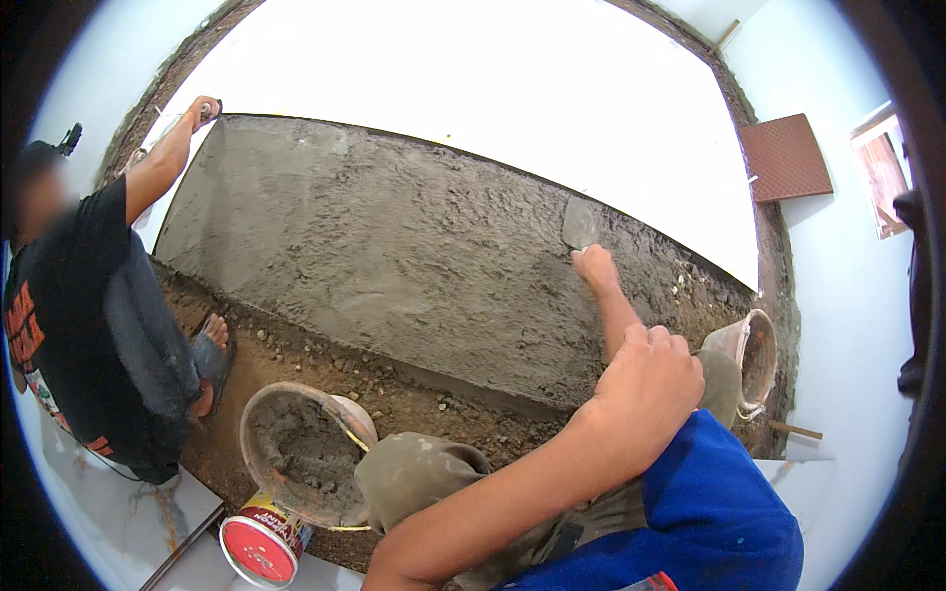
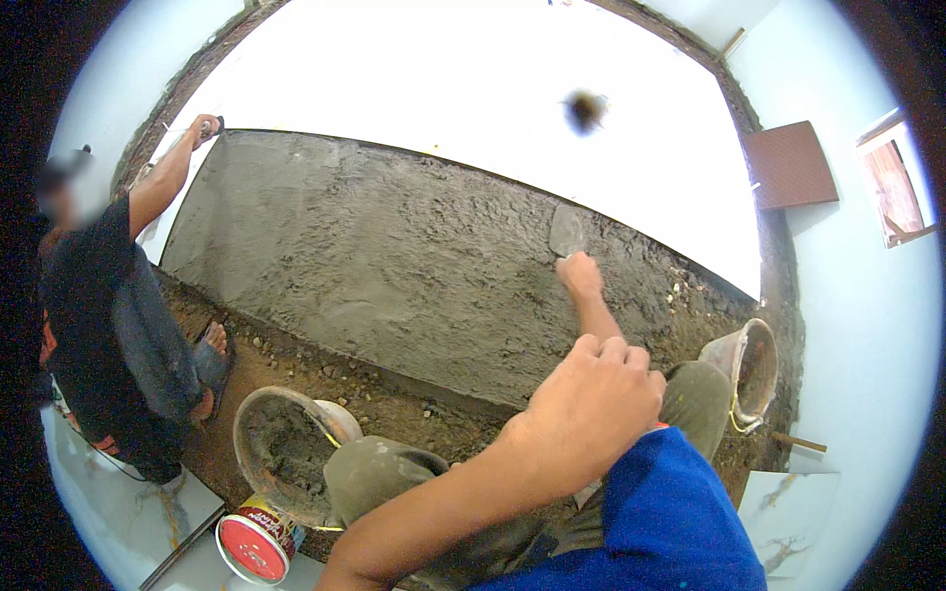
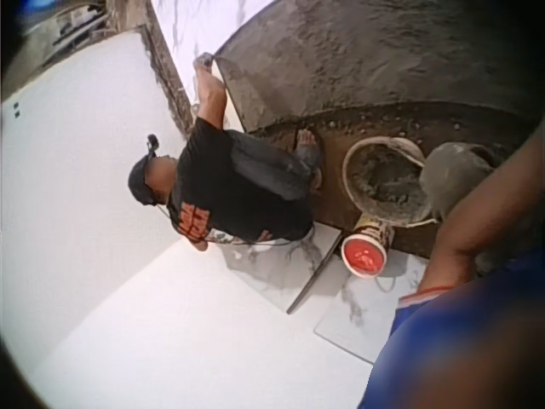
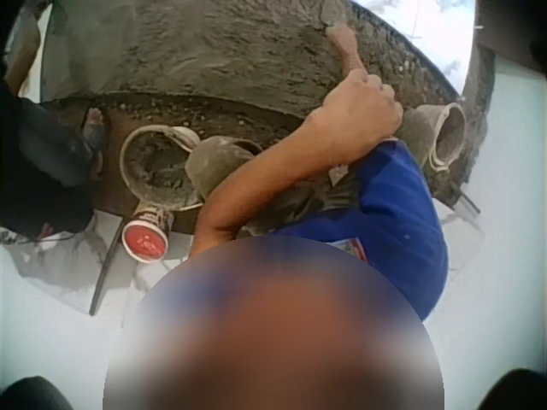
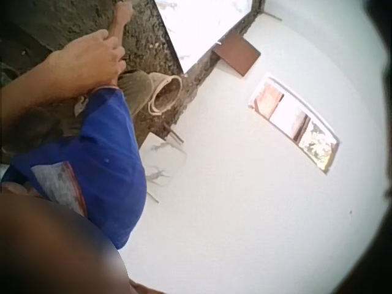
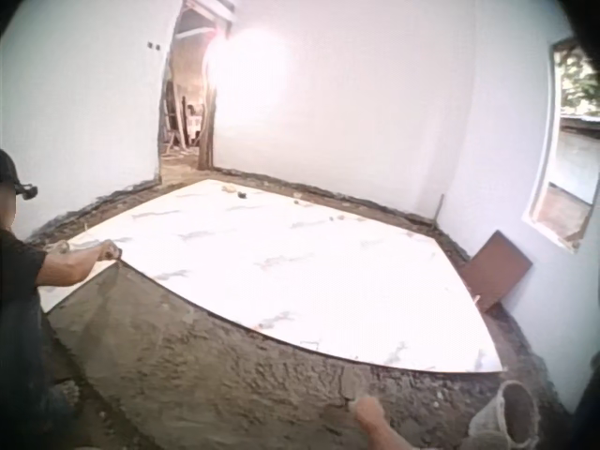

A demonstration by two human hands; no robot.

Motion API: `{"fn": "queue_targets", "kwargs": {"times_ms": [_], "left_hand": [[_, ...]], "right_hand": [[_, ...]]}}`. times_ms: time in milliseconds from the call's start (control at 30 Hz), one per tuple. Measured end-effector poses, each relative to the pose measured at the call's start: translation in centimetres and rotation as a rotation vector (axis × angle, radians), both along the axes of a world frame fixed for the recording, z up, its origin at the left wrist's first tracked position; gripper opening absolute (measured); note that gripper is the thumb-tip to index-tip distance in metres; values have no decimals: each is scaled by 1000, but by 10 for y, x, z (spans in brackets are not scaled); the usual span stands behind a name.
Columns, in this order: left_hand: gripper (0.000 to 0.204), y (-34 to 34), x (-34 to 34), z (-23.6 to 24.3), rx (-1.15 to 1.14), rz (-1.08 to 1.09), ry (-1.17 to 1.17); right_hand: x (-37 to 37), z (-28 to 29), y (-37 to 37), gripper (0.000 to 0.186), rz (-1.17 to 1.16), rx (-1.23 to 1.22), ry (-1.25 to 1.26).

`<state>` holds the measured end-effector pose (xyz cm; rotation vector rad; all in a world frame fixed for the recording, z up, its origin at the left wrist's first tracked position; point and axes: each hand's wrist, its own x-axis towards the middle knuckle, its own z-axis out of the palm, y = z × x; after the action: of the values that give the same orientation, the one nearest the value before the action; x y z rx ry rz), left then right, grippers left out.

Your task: The person scoops cement from a bucket and spreads it on the floor using a trowel. They then place a large tile onto the prepared cement bed and adjust its position. The person works alongside another individual who is also laying tiles.

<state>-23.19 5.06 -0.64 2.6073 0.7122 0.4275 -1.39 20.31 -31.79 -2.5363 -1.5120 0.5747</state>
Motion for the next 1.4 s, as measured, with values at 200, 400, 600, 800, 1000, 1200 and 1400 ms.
{"fn": "queue_targets", "kwargs": {"times_ms": [200, 400, 600, 800, 1000, 1200, 1400], "left_hand": [[14, -10, 23, -2, 0, -114, -99], [14, -13, 25, 1, 76, -145, 100], [13, -17, 32, 9, 78, -161, 89], [15, -23, 52, -5, 57, -211, 141], [20, -25, 61, -18, 48, -238, 202], [21, -21, 56, -15, 40, -223, 193], [20, -16, 56, -12, 35, -195, 141]], "right_hand": [[-88, -11, -12, 36, 304, -125, 427], [-1, 10, -28, 27, 218, 24, -174], [108, 15, -38, 33, 48, -68, -181], [44, 11, -43, 35, 221, 19, 88], [114, 13, -43, 34, 188, -68, -50], [158, -6, -63, 39, -496, 80, 687], [-10, -17, -9, 33, -540, 33, 1361]]}}
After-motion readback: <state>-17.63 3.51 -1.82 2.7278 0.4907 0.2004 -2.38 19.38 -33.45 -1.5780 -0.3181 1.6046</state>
